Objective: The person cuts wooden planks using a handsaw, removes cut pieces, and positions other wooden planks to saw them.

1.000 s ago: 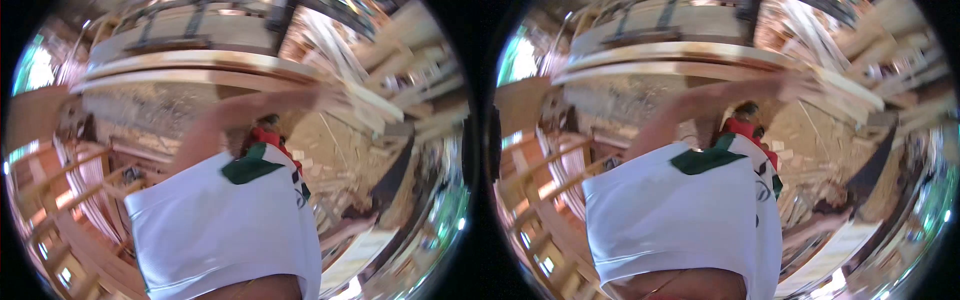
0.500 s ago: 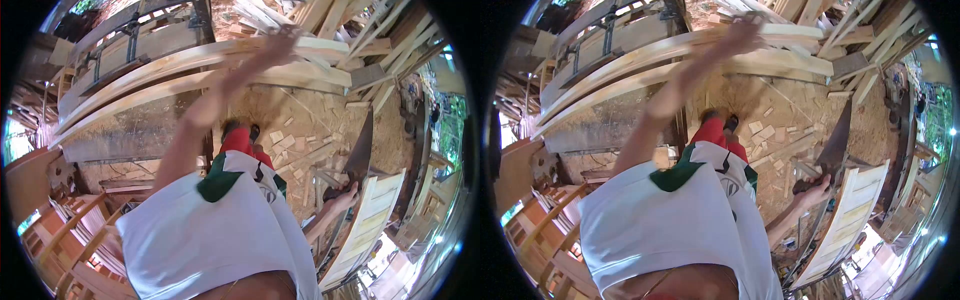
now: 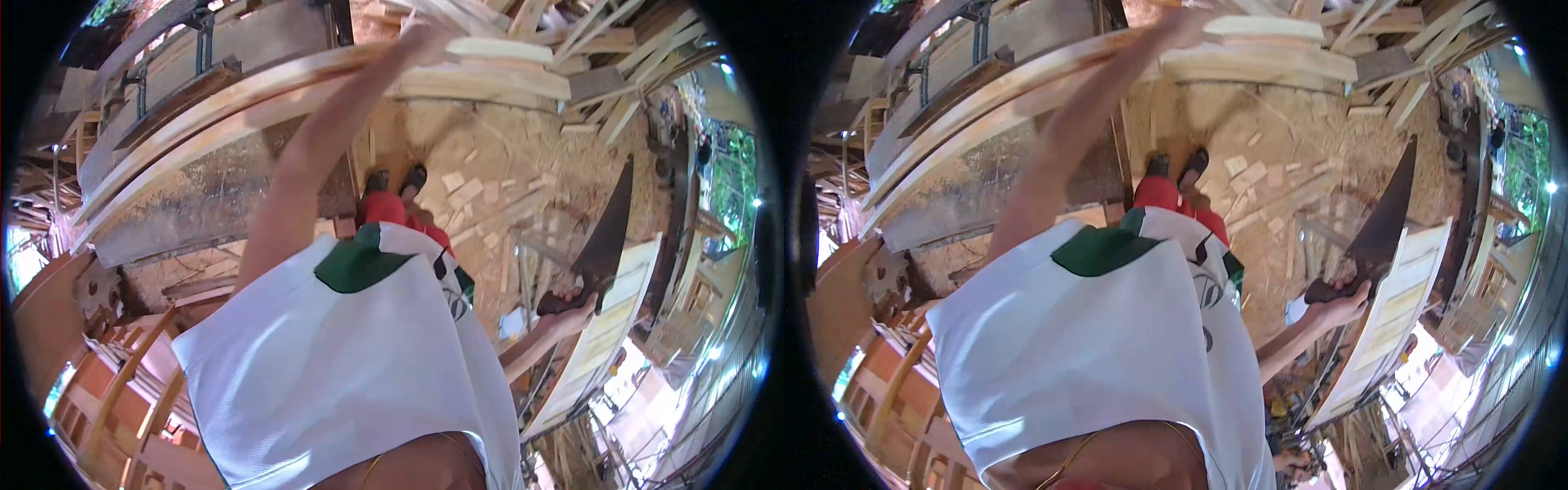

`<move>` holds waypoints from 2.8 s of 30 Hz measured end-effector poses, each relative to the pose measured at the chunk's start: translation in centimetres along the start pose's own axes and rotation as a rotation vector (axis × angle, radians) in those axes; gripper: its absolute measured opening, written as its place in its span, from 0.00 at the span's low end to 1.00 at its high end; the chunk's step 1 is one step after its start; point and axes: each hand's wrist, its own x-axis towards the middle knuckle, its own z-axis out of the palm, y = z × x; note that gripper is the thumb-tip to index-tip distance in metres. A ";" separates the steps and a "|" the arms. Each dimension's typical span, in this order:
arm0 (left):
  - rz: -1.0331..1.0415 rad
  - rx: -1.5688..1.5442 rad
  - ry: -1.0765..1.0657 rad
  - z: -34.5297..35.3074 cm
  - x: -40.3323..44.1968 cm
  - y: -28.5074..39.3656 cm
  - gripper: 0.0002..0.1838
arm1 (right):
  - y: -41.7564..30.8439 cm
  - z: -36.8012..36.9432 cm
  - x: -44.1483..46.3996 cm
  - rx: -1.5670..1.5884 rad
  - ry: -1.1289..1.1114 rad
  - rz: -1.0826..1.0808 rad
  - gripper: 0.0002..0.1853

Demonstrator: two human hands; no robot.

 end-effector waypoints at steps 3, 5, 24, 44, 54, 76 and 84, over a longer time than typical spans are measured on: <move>-0.101 -0.108 -0.126 -3.0 -3.6 -1.6 0.41 | -0.3 -0.2 -1.1 -0.047 -0.018 0.043 0.12; -0.041 -0.077 -0.020 -4.4 -5.9 -3.1 0.41 | 0.2 -0.9 -1.7 -0.034 -0.079 0.047 0.12; -0.222 0.377 0.099 -10.0 -24.3 -4.3 0.57 | 0.8 2.2 -2.4 -0.065 -0.323 0.140 0.12; -0.309 0.354 -0.121 -12.6 -20.9 -3.0 0.62 | 3.6 8.1 -23.6 -0.104 -0.425 0.044 0.18; 0.054 -0.729 0.172 -1.2 -1.5 -4.7 0.18 | 2.9 16.5 -29.3 -0.089 -0.400 -0.010 0.28; -0.393 -0.396 -0.198 0.9 11.6 3.8 0.25 | 2.7 20.9 -33.4 -0.233 -0.416 0.043 0.30; -0.419 -0.346 -0.176 -0.3 10.9 4.6 0.25 | 2.6 21.4 -34.2 -0.388 -0.367 -0.237 0.37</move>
